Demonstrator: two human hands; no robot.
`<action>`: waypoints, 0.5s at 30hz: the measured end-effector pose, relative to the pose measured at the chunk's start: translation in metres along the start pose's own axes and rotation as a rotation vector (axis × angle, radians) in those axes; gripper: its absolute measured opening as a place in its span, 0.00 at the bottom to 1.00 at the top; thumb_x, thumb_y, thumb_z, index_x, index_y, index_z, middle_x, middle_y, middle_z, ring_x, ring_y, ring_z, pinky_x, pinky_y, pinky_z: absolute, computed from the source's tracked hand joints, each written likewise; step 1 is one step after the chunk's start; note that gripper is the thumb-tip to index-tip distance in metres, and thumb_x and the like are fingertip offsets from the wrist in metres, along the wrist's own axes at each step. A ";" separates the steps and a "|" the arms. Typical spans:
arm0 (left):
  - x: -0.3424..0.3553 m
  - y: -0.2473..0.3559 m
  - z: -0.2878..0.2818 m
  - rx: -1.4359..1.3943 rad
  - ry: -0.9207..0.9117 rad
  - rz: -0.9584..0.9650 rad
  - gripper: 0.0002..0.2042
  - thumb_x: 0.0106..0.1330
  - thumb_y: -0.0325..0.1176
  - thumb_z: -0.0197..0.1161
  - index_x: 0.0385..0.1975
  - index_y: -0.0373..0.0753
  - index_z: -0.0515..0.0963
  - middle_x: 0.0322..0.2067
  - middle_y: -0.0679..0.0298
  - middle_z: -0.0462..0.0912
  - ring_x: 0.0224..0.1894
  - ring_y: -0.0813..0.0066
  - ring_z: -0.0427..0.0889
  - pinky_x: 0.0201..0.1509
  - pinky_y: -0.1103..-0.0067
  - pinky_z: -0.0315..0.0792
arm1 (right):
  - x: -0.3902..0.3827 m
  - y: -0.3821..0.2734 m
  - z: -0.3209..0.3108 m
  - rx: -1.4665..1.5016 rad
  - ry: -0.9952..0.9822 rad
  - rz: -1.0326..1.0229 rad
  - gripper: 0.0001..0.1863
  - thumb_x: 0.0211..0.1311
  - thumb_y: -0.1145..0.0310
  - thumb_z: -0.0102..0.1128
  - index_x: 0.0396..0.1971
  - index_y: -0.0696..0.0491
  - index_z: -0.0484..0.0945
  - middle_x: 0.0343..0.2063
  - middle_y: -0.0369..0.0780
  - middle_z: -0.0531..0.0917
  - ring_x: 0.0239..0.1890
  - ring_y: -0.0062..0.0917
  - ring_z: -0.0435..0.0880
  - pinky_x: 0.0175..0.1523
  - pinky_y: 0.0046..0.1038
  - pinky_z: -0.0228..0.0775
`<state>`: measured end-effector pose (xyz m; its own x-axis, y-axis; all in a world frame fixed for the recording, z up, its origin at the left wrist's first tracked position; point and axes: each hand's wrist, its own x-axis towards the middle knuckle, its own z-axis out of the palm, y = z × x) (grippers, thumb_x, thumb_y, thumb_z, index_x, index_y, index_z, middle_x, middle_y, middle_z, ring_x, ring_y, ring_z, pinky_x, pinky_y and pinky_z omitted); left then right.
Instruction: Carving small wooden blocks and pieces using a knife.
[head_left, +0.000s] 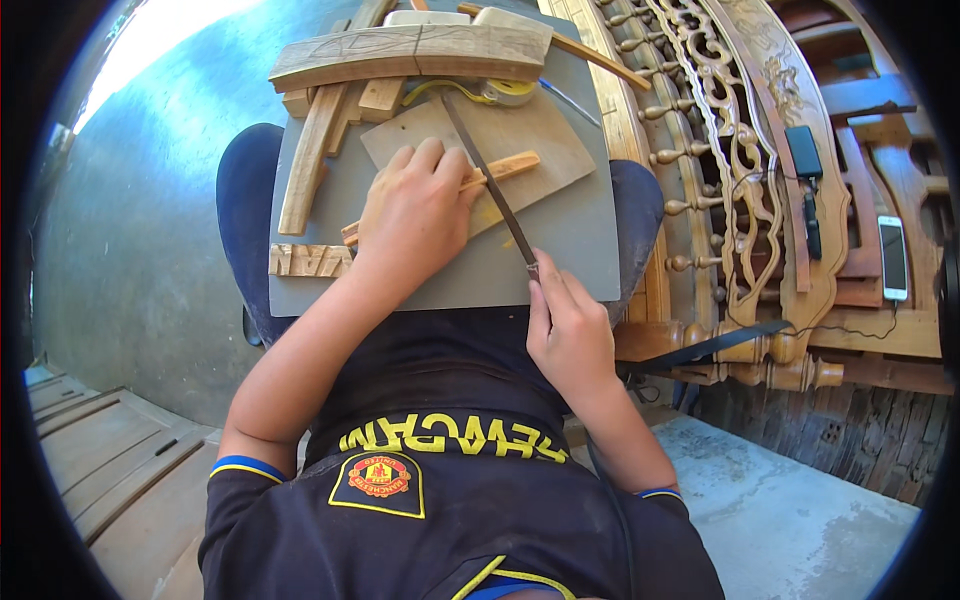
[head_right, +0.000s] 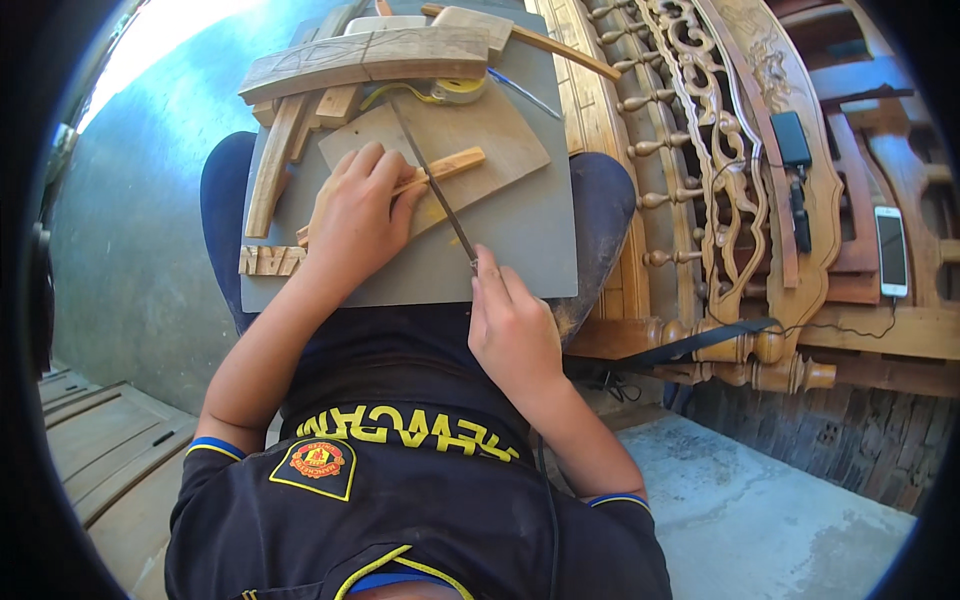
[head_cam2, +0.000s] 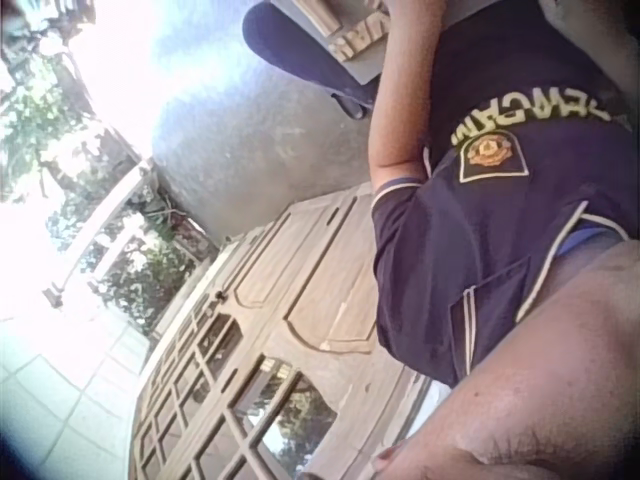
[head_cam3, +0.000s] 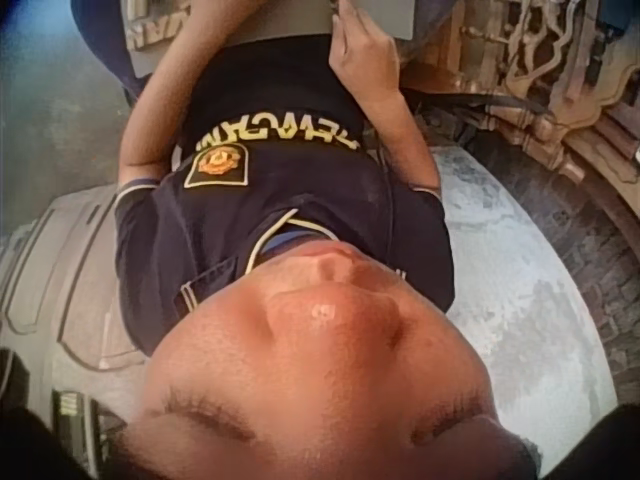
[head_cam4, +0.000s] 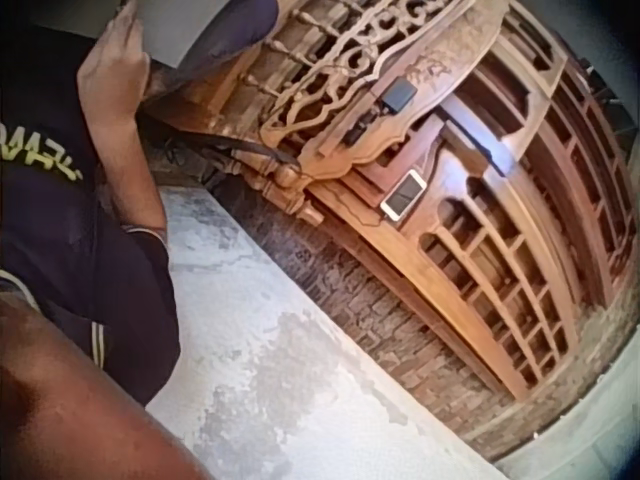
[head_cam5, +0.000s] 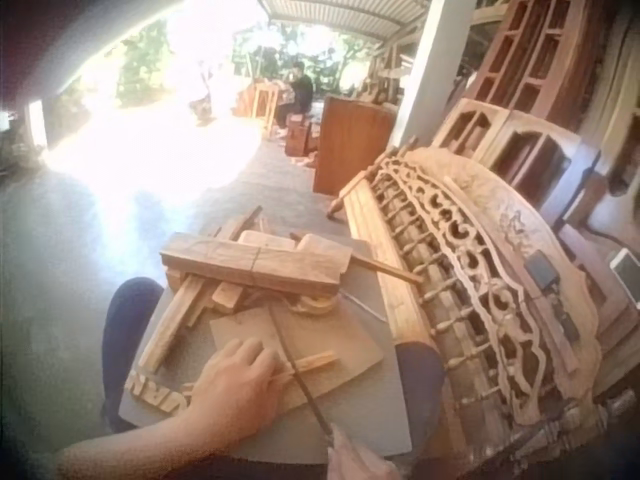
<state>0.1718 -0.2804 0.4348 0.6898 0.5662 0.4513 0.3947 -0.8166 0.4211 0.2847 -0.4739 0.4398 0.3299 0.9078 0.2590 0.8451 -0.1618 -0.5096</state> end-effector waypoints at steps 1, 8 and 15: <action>0.002 0.001 -0.001 0.012 0.004 -0.023 0.08 0.63 0.32 0.68 0.34 0.38 0.77 0.34 0.58 0.78 0.40 0.53 0.80 0.45 0.63 0.75 | 0.001 0.000 -0.001 0.005 0.000 -0.001 0.20 0.69 0.76 0.58 0.60 0.61 0.75 0.33 0.48 0.83 0.29 0.45 0.85 0.33 0.40 0.78; 0.004 0.002 0.003 0.031 -0.002 -0.005 0.07 0.64 0.32 0.68 0.34 0.38 0.78 0.34 0.57 0.79 0.41 0.51 0.80 0.44 0.62 0.75 | -0.048 0.004 -0.026 0.022 0.022 0.066 0.18 0.67 0.78 0.59 0.56 0.61 0.78 0.34 0.49 0.85 0.32 0.44 0.87 0.35 0.39 0.81; -0.001 -0.003 0.003 0.062 0.021 -0.002 0.08 0.62 0.34 0.69 0.33 0.39 0.77 0.34 0.57 0.78 0.38 0.53 0.80 0.43 0.64 0.76 | -0.007 0.003 -0.003 -0.049 0.006 -0.018 0.20 0.69 0.74 0.58 0.59 0.61 0.76 0.30 0.46 0.81 0.27 0.41 0.84 0.34 0.36 0.79</action>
<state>0.1721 -0.2788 0.4310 0.6762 0.5695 0.4675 0.4333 -0.8205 0.3728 0.2860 -0.4814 0.4389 0.3173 0.9083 0.2725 0.8702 -0.1646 -0.4644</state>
